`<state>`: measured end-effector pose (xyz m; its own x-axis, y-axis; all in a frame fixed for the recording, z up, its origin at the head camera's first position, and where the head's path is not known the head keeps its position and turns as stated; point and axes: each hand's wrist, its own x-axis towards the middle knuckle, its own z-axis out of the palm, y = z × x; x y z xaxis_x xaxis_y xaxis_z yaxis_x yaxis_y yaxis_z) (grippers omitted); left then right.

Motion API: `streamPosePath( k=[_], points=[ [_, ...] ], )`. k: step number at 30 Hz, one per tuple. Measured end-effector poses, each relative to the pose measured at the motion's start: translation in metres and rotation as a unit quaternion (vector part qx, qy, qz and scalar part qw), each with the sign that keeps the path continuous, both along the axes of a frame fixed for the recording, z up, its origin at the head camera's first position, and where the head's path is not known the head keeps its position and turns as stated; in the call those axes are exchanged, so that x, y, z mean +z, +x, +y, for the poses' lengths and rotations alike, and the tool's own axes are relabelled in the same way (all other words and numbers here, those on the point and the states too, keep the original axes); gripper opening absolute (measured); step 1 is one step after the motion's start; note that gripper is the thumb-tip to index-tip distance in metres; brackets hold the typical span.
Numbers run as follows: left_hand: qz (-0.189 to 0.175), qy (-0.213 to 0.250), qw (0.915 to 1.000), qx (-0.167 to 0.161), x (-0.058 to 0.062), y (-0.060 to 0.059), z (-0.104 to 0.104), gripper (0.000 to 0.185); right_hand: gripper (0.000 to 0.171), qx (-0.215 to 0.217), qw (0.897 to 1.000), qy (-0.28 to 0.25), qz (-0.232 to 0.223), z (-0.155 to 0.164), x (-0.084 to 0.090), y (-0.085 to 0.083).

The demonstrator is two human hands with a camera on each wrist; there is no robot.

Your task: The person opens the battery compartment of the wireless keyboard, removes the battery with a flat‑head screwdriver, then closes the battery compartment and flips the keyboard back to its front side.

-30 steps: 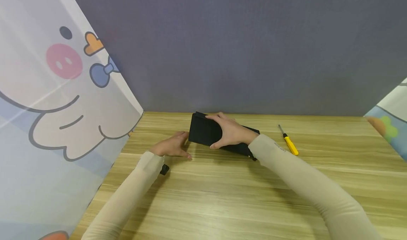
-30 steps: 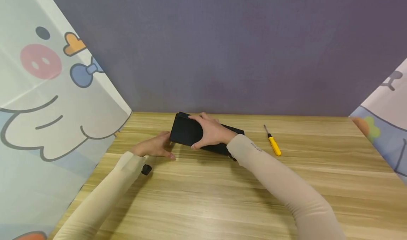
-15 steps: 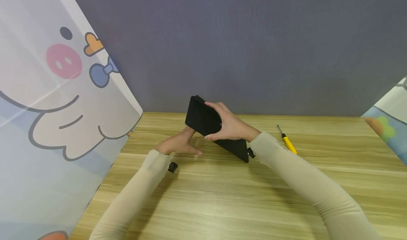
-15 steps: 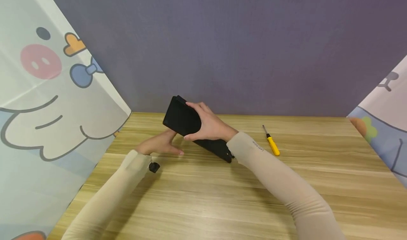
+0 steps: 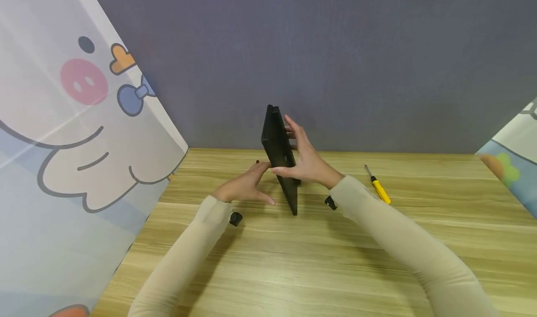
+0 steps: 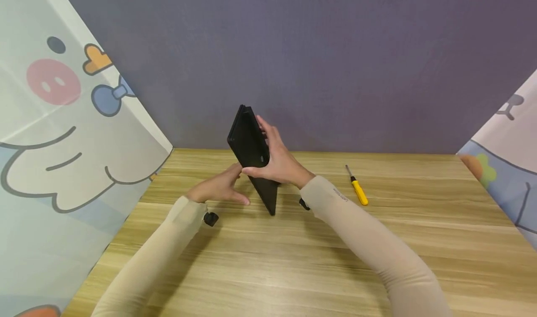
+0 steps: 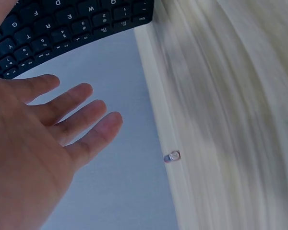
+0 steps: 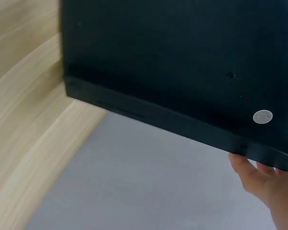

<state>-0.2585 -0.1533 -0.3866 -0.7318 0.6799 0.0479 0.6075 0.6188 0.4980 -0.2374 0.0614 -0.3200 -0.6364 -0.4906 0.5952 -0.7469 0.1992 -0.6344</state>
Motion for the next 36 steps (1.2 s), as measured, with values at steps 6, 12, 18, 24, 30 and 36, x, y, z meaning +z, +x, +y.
streamPosePath(
  k=[6,12,18,24,30,36],
  points=[
    [0.000,-0.023,0.9997,0.004,0.000,-0.002,0.009,0.108,0.109,-0.011,1.000,-0.024,0.004,0.019,-0.005,0.002],
    [-0.011,-0.022,0.9997,0.006,-0.002,-0.003,0.015,0.109,0.105,0.003,0.999,-0.047,0.006,0.039,-0.007,0.005],
    [-0.016,-0.034,0.9992,0.009,-0.002,-0.003,0.022,0.108,0.103,0.000,0.998,-0.055,0.020,0.050,0.001,0.008],
    [-0.019,-0.021,0.9996,0.005,-0.001,-0.003,0.031,0.109,0.103,-0.006,0.997,-0.055,0.045,0.060,0.008,0.008],
    [-0.016,-0.033,0.9993,-0.001,-0.008,-0.005,0.037,0.113,0.098,-0.025,0.999,-0.037,0.024,0.076,0.005,0.010],
    [-0.042,-0.044,0.9981,-0.008,-0.016,-0.007,0.039,0.116,0.105,-0.037,0.999,-0.040,-0.001,0.092,-0.005,0.010]
  ],
)
